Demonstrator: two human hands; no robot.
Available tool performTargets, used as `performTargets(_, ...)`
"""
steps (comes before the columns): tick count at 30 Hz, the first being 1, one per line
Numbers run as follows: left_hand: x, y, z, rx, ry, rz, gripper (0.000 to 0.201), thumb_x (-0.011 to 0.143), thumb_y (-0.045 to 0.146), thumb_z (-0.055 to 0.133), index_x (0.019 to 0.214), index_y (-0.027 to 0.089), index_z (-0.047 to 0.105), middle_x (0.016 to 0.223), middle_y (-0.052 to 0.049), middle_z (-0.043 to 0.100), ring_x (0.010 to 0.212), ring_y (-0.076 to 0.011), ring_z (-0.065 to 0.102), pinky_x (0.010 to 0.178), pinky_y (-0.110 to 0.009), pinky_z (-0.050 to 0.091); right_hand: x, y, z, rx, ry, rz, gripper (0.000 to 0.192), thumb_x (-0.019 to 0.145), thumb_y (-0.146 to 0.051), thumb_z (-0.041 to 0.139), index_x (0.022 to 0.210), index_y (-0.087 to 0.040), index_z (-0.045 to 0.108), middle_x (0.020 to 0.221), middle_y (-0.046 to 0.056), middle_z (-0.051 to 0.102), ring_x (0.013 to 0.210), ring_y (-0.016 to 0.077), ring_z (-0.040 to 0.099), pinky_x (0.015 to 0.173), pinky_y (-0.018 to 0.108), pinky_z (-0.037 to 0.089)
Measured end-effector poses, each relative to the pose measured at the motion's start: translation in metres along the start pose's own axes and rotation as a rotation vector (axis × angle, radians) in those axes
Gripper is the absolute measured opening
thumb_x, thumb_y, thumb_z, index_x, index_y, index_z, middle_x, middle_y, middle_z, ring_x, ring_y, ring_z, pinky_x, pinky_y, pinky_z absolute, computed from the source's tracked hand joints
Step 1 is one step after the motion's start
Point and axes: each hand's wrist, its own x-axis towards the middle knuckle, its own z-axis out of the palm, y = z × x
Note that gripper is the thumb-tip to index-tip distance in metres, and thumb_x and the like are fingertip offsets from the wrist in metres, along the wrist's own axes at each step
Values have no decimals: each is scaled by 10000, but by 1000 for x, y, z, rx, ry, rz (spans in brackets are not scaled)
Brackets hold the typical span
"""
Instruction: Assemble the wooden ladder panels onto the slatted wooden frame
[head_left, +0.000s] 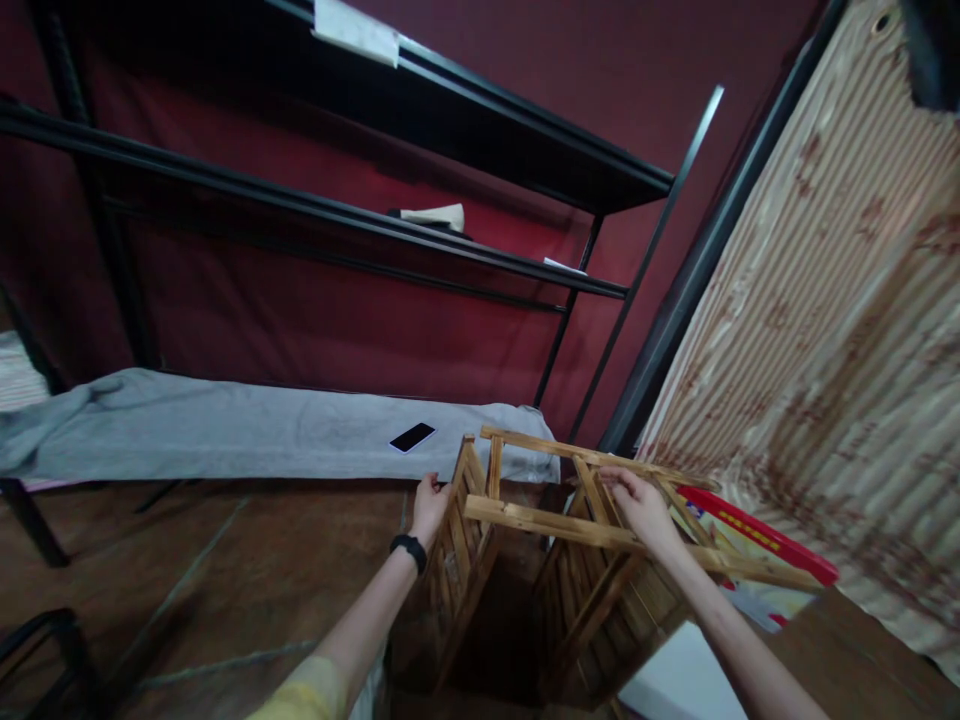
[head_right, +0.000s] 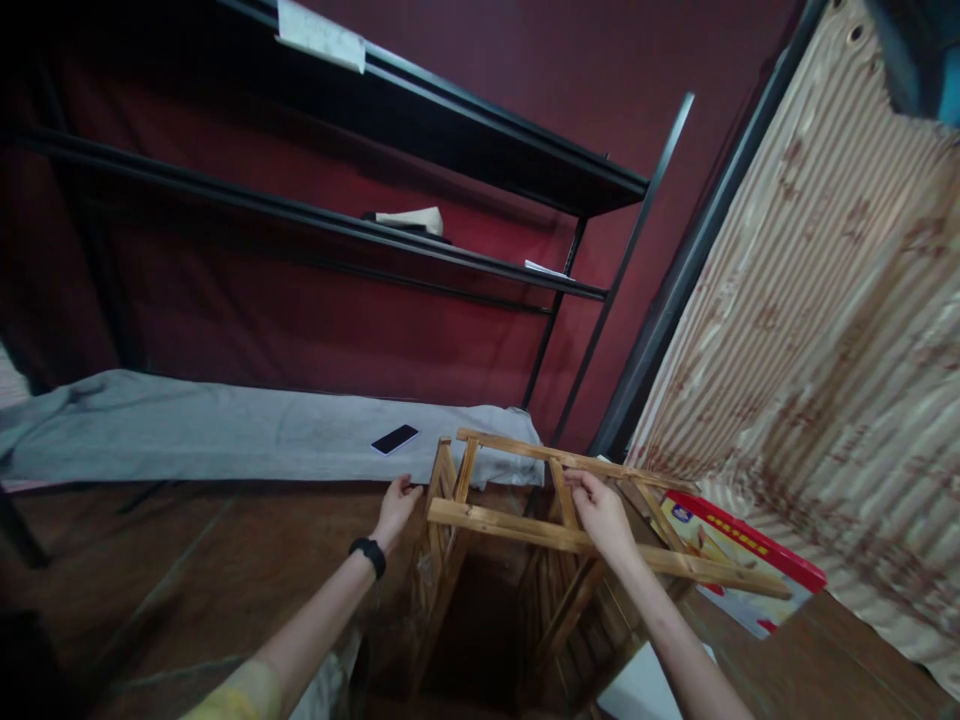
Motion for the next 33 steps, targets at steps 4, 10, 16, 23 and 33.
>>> performTargets(4,36,-15,23,-22,-27,35,540,796,247,600,1305,122,468,1382,-182,498,1278,-248,487,1056,-356,382,67,8,58,-121,-44,-32,378,803,-203,401,1056,-183,680,1007,63,706,960,204,652,926,360,481)
performTargets(10,74,-33,47,-142,-101,243,614,830,363,570,1378,148,395,1471,-167,390,1394,-241,336,1146,-386,266,141,15,134,-456,-230,-207,452,796,-148,460,1227,-119,594,1230,134,603,1169,230,542,1040,365,388)
performTargets(16,111,-51,60,-253,-312,277,650,851,410,553,1421,191,331,1478,-139,402,1380,-229,369,1155,-397,266,192,37,188,-573,-466,-254,574,781,-220,606,1332,-94,502,1342,183,513,1232,281,485,1034,388,373)
performTargets(23,134,-31,76,-241,-449,349,502,874,426,511,1328,213,488,1354,-69,554,1282,-207,482,1126,-337,308,217,47,207,-380,-746,-325,313,841,-233,582,1141,-159,629,1004,44,656,893,176,590,813,271,436)
performTargets(33,133,-26,105,-296,-633,285,490,831,425,578,1266,201,579,1333,-61,591,1283,-252,488,1134,-395,312,225,33,183,-334,-769,-318,302,825,-236,611,1114,-149,629,984,55,639,887,187,573,797,286,438)
